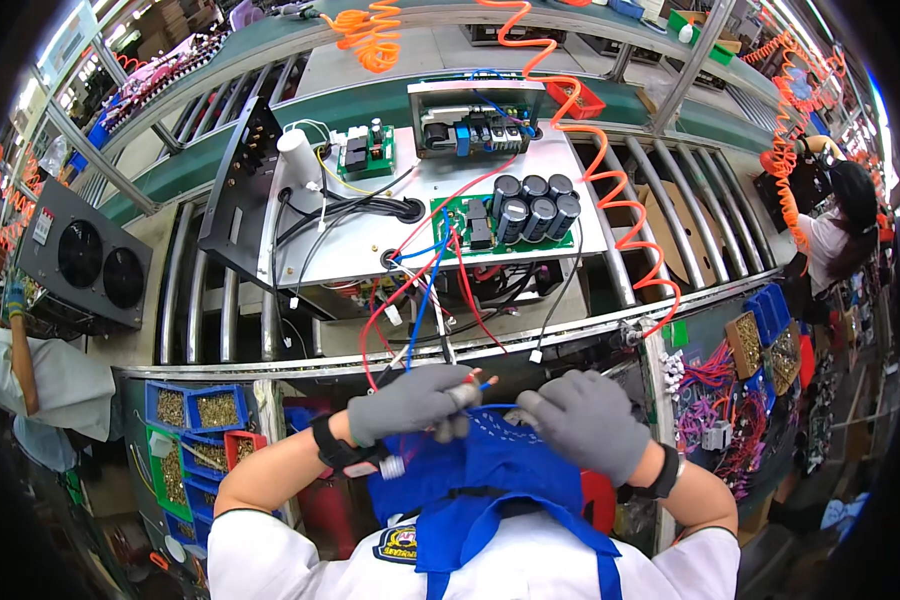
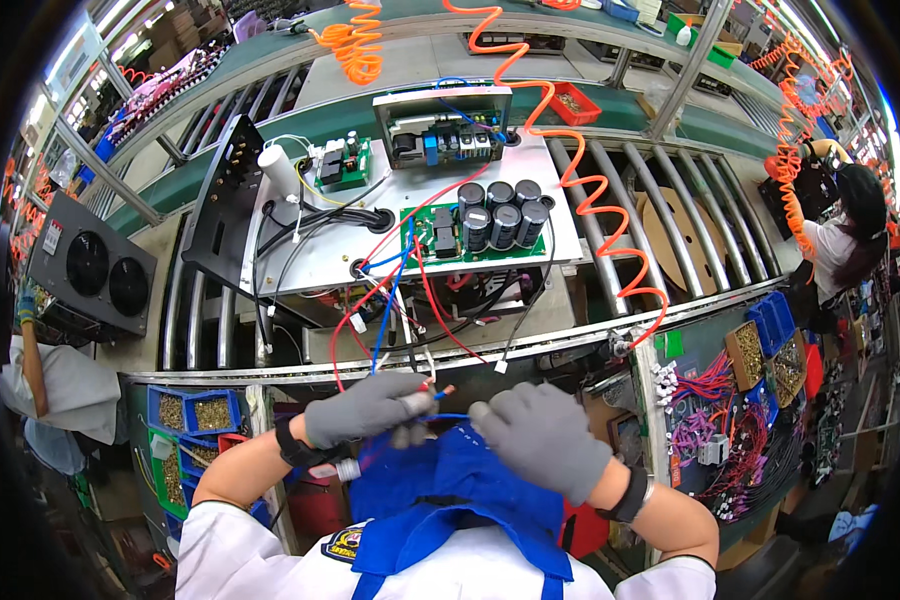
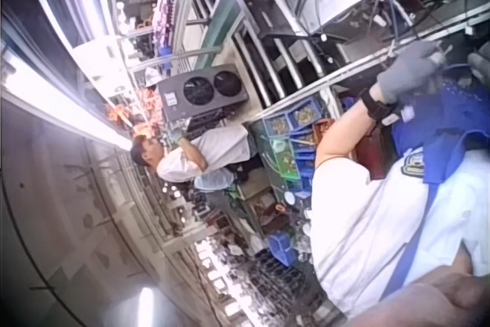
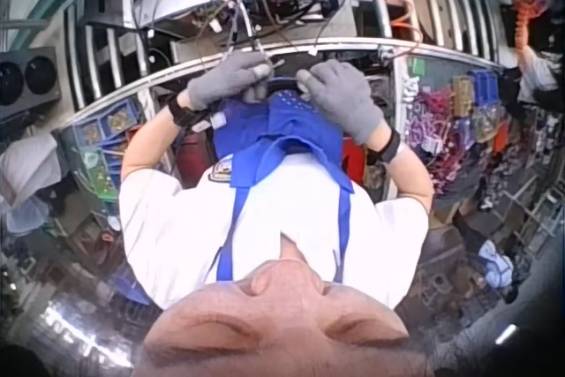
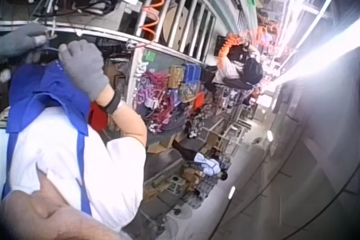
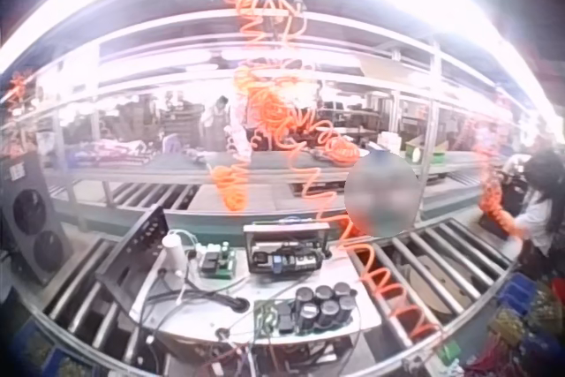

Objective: Assembling components of an electrical inverter or power unit on a factory production line.

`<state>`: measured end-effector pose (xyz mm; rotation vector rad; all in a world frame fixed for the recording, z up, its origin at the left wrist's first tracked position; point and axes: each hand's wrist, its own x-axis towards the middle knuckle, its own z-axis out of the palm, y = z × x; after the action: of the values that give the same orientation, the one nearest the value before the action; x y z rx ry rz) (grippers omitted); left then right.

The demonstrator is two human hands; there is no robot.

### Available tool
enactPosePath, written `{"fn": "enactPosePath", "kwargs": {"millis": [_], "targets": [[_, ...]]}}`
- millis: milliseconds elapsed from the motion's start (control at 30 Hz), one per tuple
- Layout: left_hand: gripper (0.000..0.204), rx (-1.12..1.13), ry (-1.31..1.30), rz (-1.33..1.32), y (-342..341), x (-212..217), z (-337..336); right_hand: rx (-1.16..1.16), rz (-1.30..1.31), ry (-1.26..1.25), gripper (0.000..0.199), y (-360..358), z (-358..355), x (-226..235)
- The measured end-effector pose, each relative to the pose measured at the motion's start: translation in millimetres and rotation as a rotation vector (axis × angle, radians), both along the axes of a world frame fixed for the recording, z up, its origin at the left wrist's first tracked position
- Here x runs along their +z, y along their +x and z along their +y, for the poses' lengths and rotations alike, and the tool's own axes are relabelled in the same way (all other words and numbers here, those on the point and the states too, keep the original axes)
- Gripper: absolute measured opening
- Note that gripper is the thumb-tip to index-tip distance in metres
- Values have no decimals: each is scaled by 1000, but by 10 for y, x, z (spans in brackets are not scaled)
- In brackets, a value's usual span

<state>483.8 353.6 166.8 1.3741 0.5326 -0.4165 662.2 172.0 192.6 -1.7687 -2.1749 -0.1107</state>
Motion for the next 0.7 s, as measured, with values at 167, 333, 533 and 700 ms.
{"fn": "enactPosePath", "kwargs": {"millis": [167, 333, 533, 700], "targets": [[27, -25, 140, -180, 71, 50, -117, -57, 137, -105, 19, -29, 32, 40], [27, -7, 76, -151, 75, 88, -141, -88, 188, -114, 18, 93, -35, 133], [23, -47, 206, -214, 130, 88, -171, -88, 170, -153, 21, 163, -56, 65], [24, -81, 182, -204, 124, 118, -149, -16, 152, -86, 24, 248, -42, 82]]}}
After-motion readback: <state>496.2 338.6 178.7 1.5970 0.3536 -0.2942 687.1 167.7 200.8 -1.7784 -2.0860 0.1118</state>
